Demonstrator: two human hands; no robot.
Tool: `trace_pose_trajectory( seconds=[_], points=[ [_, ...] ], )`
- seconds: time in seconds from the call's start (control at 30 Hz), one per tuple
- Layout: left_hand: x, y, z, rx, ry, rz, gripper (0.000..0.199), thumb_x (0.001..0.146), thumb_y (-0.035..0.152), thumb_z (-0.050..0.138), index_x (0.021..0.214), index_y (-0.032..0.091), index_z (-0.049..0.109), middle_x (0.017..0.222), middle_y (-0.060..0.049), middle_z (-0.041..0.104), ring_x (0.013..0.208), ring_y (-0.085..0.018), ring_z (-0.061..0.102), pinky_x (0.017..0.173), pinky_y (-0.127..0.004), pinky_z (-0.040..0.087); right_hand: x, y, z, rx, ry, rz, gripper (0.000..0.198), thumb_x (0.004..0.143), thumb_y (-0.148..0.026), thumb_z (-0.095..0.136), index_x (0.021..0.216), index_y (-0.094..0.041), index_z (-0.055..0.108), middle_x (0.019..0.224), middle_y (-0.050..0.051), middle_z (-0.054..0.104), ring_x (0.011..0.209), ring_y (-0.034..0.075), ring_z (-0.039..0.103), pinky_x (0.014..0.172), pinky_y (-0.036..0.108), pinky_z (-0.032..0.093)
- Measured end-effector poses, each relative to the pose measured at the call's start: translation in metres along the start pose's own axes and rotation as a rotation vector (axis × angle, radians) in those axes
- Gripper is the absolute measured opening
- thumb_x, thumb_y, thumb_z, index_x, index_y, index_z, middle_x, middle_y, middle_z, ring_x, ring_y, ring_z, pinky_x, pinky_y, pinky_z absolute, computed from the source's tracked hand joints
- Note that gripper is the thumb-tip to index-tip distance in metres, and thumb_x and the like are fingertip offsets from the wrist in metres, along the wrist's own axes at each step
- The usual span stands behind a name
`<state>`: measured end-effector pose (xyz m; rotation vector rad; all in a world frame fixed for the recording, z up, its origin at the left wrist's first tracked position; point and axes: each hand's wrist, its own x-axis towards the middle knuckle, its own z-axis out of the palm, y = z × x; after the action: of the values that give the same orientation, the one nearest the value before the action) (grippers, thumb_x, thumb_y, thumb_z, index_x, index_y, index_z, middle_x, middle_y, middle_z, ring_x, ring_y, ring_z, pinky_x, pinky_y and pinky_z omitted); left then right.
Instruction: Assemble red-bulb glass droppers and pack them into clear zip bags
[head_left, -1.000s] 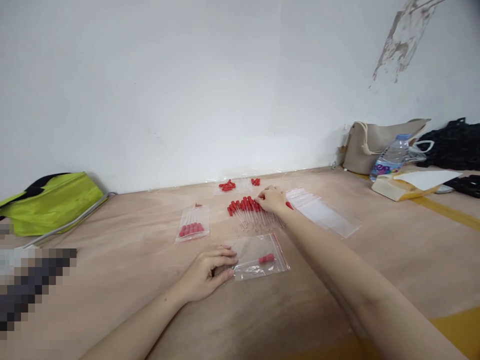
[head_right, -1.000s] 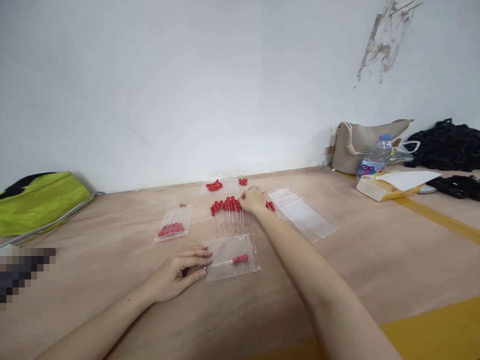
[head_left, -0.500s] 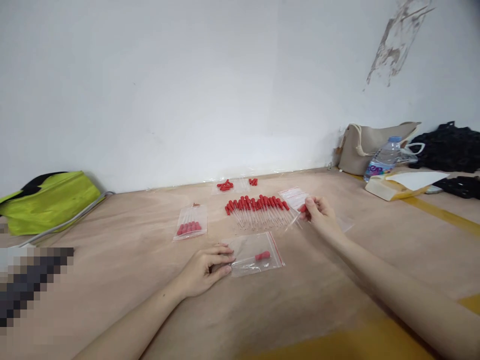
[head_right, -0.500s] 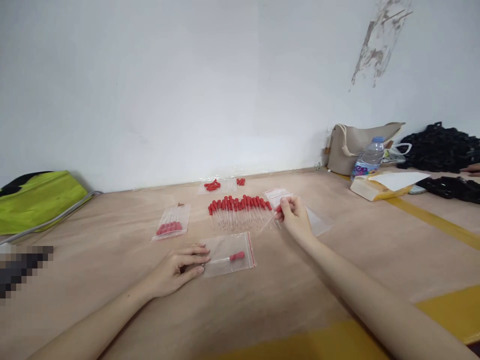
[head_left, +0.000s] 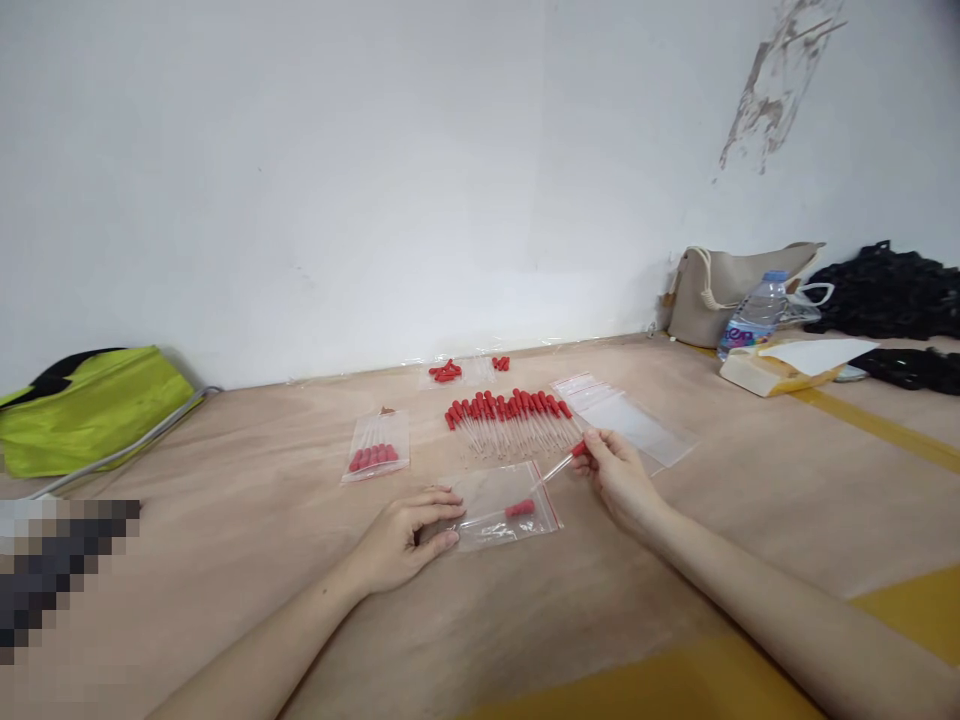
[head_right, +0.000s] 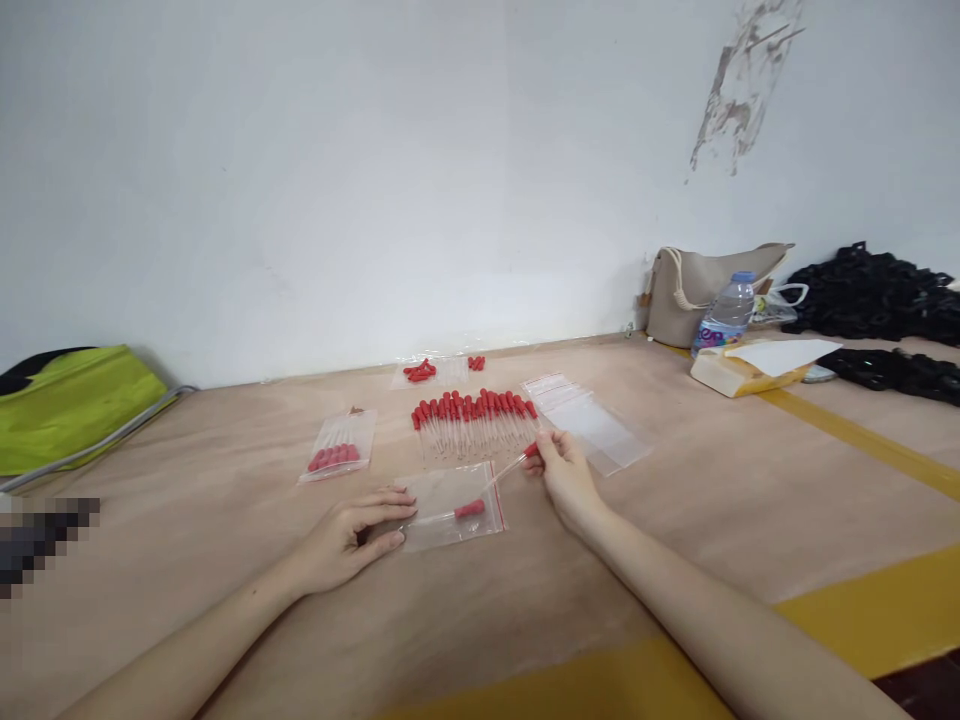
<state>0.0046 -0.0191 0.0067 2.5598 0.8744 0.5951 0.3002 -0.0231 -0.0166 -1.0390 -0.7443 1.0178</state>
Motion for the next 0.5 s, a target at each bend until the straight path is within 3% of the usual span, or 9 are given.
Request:
trace_pose_trajectory(
  seconds=[0.2,0.37,0.5],
  points=[
    [0.0,-0.001,0.001,0.002,-0.002,0.002,0.029,0.082,0.032,0.052,0.109,0.025,0.06,0.112,-0.005,0.061,0.109,-0.02,0.051,0.093,-0.039,0.042,0.011,-0.011,-0.02,-0.166,0.157,-0.151,0.032,0.07,-0.051,0.057,0.076,-0.023,0.044,0.063,-0.003,0.054,0.049,0.01,0.05,0.048,0.023,0.045],
    [0.0,-0.001,0.0,0.02,-0.009,-0.009,0.029,0.083,0.031,0.051,0.11,0.025,0.059,0.112,-0.004,0.061,0.11,-0.02,0.05,0.094,-0.037,0.041,0.009,-0.001,-0.014,-0.118,0.098,-0.081,0.03,0.072,-0.049,0.056,0.076,-0.023,0.043,0.062,-0.003,0.054,0.049,0.01,0.052,0.048,0.024,0.047],
    [-0.001,0.001,0.0,0.052,0.015,-0.051,0.037,0.081,0.034,0.052,0.118,0.025,0.052,0.118,-0.005,0.057,0.109,-0.02,0.051,0.092,-0.037,0.042,-0.002,0.0,-0.002,0.034,-0.022,0.076,0.029,0.068,-0.043,0.064,0.073,-0.021,0.046,0.066,-0.001,0.058,0.055,0.011,0.057,0.055,0.025,0.05]
  ],
)
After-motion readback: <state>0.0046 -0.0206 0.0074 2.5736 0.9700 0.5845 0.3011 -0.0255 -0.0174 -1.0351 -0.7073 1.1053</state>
